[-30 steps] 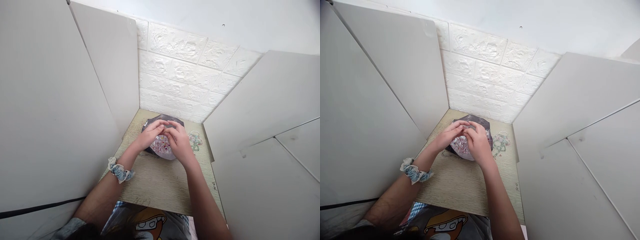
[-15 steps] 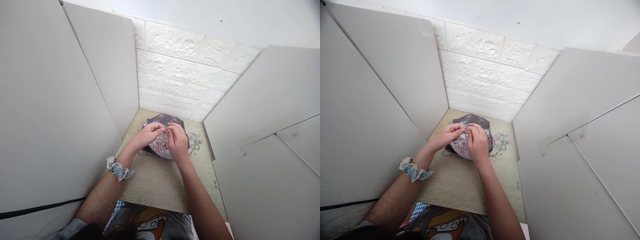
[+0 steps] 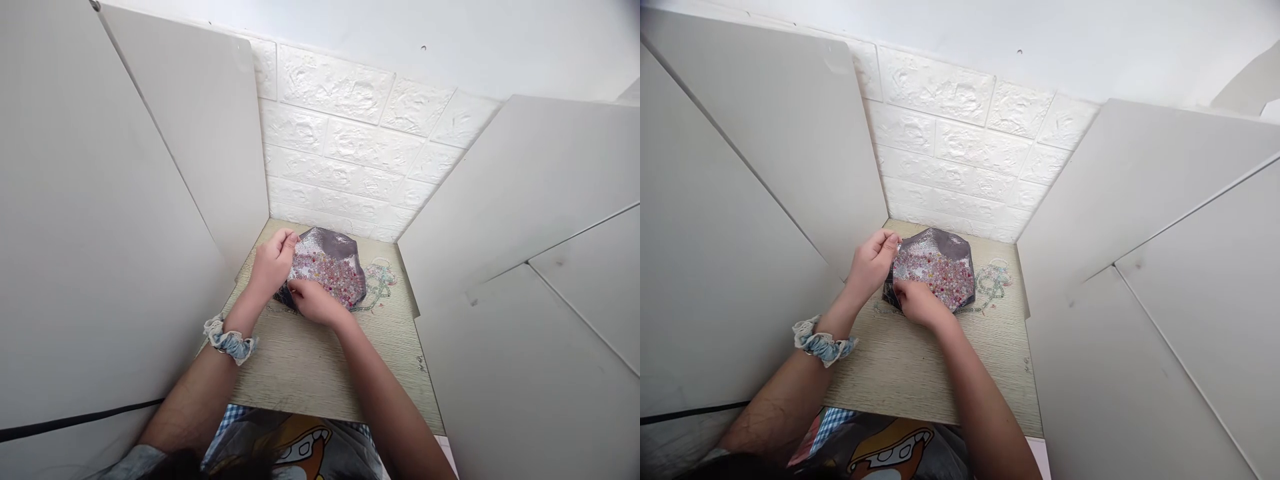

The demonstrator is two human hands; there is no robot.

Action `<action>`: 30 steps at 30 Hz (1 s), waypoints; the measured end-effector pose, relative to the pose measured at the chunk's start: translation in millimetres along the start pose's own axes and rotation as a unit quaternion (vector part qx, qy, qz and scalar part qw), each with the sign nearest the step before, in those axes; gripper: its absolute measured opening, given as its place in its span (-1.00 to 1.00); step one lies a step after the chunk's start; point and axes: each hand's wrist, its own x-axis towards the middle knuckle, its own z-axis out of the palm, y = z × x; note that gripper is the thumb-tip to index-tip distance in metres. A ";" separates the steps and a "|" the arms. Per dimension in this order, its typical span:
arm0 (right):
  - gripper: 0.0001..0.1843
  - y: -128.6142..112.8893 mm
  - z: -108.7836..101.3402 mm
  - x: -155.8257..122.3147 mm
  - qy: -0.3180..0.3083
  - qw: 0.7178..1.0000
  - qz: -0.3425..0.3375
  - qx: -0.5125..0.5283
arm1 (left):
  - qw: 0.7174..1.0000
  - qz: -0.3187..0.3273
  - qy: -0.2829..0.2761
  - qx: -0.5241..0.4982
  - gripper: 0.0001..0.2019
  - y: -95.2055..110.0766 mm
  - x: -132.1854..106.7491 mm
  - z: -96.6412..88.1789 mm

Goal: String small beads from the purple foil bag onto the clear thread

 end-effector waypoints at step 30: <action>-0.52 27.3 -41.7 16.5 0.029 0.903 0.376 -0.204 | 0.997 0.034 0.010 0.067 -0.73 -6.8 3.2 -2.5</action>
